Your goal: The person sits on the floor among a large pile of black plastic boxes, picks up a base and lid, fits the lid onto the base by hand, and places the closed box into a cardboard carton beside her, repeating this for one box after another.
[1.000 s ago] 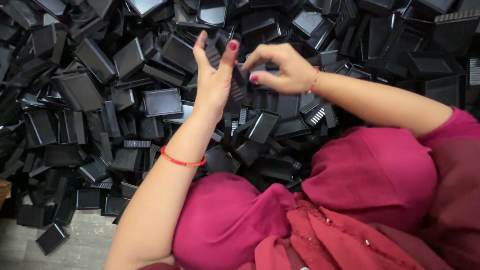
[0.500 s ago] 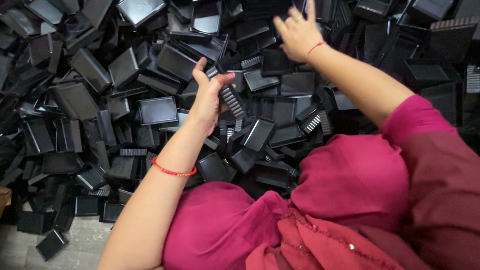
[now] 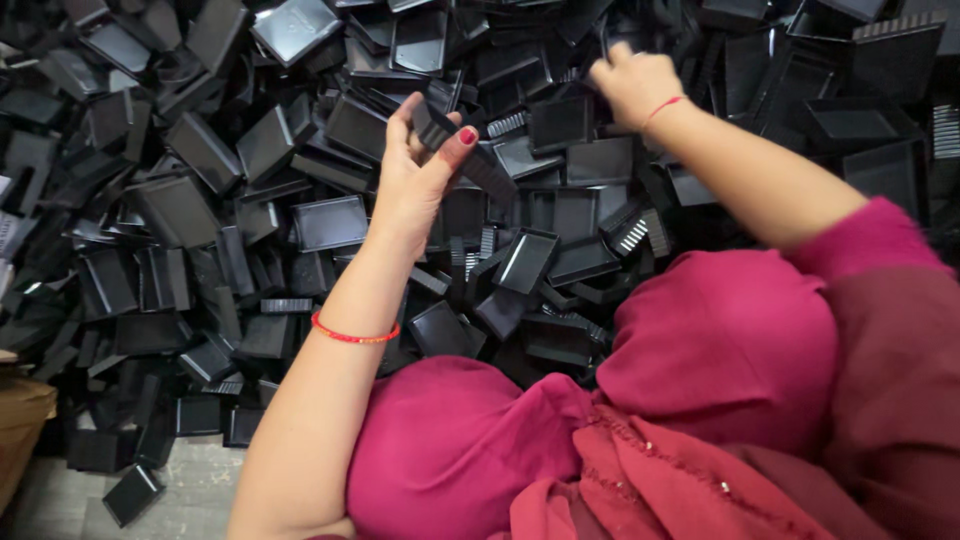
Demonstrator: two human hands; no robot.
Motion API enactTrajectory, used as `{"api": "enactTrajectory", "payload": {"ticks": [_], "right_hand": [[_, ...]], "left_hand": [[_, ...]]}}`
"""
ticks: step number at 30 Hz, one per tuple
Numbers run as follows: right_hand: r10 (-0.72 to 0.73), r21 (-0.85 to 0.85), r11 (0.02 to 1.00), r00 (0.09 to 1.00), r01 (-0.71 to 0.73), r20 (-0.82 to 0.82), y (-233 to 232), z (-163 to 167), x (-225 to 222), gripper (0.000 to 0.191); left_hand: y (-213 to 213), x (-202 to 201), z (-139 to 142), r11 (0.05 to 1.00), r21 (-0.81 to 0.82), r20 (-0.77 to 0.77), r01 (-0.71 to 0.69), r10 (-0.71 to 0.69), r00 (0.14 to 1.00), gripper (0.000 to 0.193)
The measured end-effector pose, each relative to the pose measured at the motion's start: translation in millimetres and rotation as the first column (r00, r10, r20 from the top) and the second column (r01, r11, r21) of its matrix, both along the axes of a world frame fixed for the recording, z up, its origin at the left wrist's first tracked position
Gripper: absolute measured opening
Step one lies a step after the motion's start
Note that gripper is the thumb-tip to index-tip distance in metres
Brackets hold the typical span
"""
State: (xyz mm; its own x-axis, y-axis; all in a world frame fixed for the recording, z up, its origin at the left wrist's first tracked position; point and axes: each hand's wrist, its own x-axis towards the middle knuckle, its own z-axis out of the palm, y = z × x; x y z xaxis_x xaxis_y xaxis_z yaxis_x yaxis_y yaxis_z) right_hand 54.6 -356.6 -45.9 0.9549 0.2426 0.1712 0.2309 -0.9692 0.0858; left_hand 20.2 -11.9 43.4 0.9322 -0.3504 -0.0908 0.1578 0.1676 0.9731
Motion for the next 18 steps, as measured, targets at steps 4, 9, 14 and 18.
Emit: {"api": "enactTrajectory", "payload": {"ticks": [4,9,14,18], "right_hand": [[0.083,0.805,0.565,0.983,-0.181,0.163,15,65,-12,0.029],[0.514,0.955,-0.200,0.853,0.219,-0.088,65,135,-60,0.028],[0.483,0.878,0.429,0.875,-0.213,-0.024,100,164,-93,0.042],[0.489,0.904,0.340,0.870,-0.258,0.065,112,160,-103,0.060]], "left_hand": [[1,0,8,1.000,0.017,-0.041,-0.013,0.013,0.999,0.087],[-1,-7,27,0.950,-0.285,-0.059,0.130,-0.153,0.987,0.084],[-5,-20,42,0.931,-0.309,0.123,0.197,-0.166,0.978,0.084],[-5,-25,45,0.934,-0.301,0.185,0.190,-0.138,0.973,0.082]]}}
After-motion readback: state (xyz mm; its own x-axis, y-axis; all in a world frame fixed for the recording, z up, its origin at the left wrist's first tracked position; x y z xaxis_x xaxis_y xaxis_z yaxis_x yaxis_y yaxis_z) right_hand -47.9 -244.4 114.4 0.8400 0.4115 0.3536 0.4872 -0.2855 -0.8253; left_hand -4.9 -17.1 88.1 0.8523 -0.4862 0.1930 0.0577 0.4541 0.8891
